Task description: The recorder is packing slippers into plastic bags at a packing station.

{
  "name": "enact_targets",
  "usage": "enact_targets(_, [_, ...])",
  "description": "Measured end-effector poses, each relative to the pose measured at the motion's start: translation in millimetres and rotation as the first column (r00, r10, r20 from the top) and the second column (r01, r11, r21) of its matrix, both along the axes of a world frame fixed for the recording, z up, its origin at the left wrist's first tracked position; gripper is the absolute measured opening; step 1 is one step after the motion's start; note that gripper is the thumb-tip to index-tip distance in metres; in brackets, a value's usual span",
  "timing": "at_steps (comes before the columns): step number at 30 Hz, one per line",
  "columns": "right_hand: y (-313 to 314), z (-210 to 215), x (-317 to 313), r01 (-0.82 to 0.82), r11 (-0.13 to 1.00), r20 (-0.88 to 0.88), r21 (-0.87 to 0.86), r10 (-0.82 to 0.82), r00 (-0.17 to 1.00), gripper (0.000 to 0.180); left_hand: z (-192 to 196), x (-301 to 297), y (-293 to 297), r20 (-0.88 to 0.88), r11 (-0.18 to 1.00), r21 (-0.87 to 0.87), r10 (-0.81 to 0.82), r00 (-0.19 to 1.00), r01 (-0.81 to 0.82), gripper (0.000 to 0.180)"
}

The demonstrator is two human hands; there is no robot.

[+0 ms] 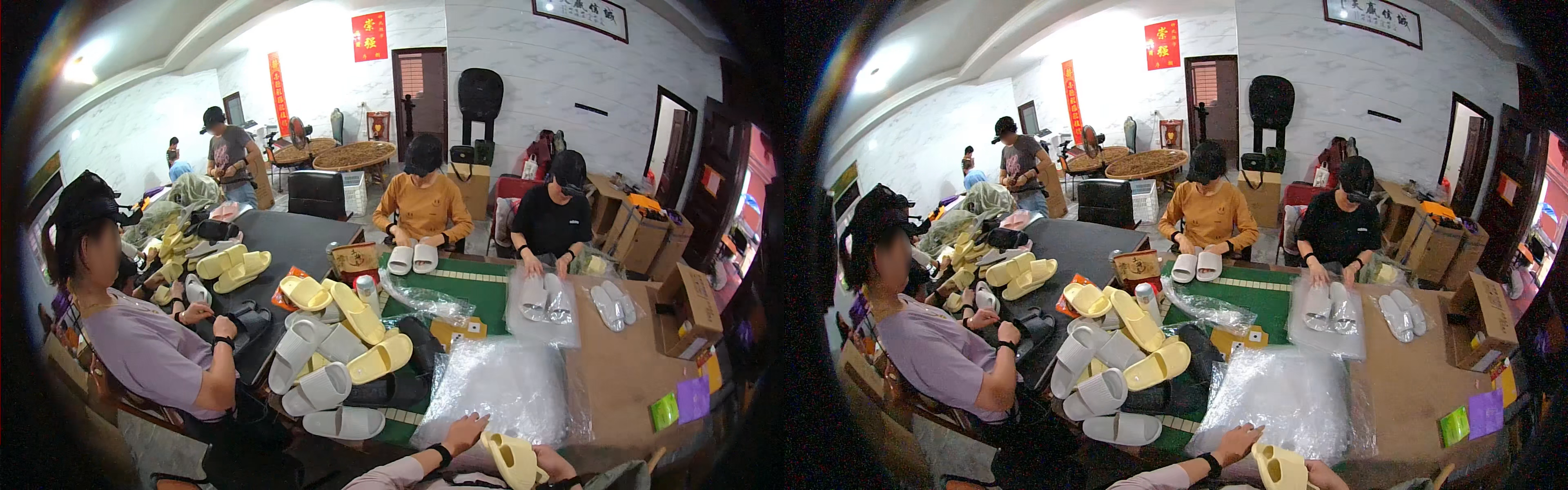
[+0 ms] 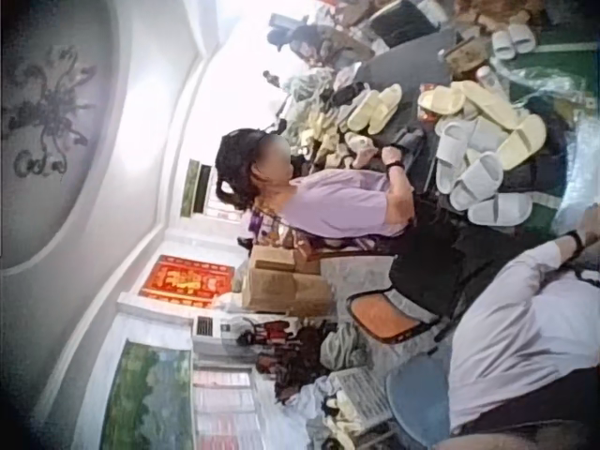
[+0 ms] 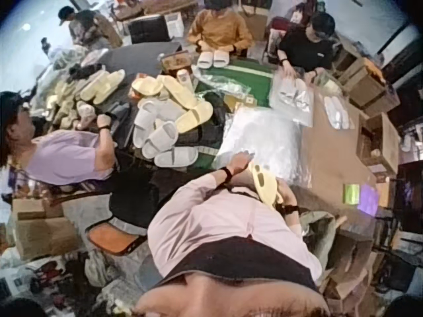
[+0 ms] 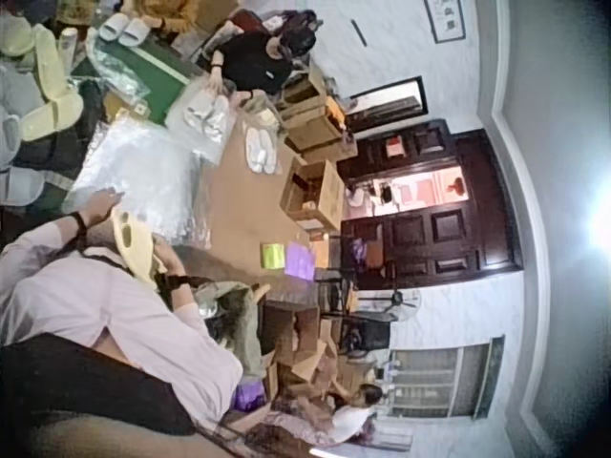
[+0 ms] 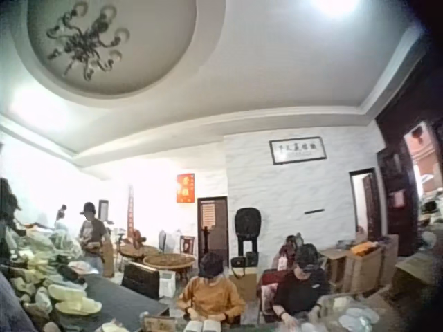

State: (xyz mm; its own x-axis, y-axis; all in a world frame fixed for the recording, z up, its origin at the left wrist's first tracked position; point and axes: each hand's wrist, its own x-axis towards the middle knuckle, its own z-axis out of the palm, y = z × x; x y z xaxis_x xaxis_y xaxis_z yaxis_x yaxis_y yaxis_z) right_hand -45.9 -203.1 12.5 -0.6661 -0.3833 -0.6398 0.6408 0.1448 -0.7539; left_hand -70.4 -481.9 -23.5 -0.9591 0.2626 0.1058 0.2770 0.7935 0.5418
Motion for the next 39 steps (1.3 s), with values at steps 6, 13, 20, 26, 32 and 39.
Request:
enact_targets(6, [0, -6, -1, 0.033, 0.998, 0.05, -0.058, -0.03, 0.998, 0.026, -27, -14, -5, -0.343, 0.982, 0.18, 0.005, 0.939, 0.06, 0.033])
enact_targets(13, [8, -47, -11, 0.097, 0.982, -0.377, 0.165, -0.028, 0.926, 0.027, 10, -5, 14, -0.262, 0.908, 0.416, 0.056, 0.964, 0.06, 0.034])
enact_targets(20, [-10, -48, -9, 0.398, 0.822, -0.703, 0.407, 0.003, 0.712, 0.024, 20, 0, 24, -0.263, 0.884, 0.465, 0.178, 0.948, -0.037, 0.034])
enact_targets(26, [-40, -15, -11, 0.586, 0.619, -0.801, 0.523, 0.121, 0.587, 0.019, 33, 11, 28, -0.258, 0.996, 0.069, -0.029, 0.966, 0.048, 0.046])
enact_targets(32, [-65, 4, -21, 0.644, 0.624, -0.876, 0.442, 0.143, 0.461, 0.023, 61, 18, 33, -0.326, 0.99, -0.014, -0.137, 0.936, 0.14, 0.053])
enact_targets(39, [-62, -15, -34, 0.68, 0.623, -0.91, 0.386, 0.138, 0.39, 0.019, 62, 24, 37, -0.325, 0.949, 0.083, -0.262, 0.909, 0.304, 0.05])
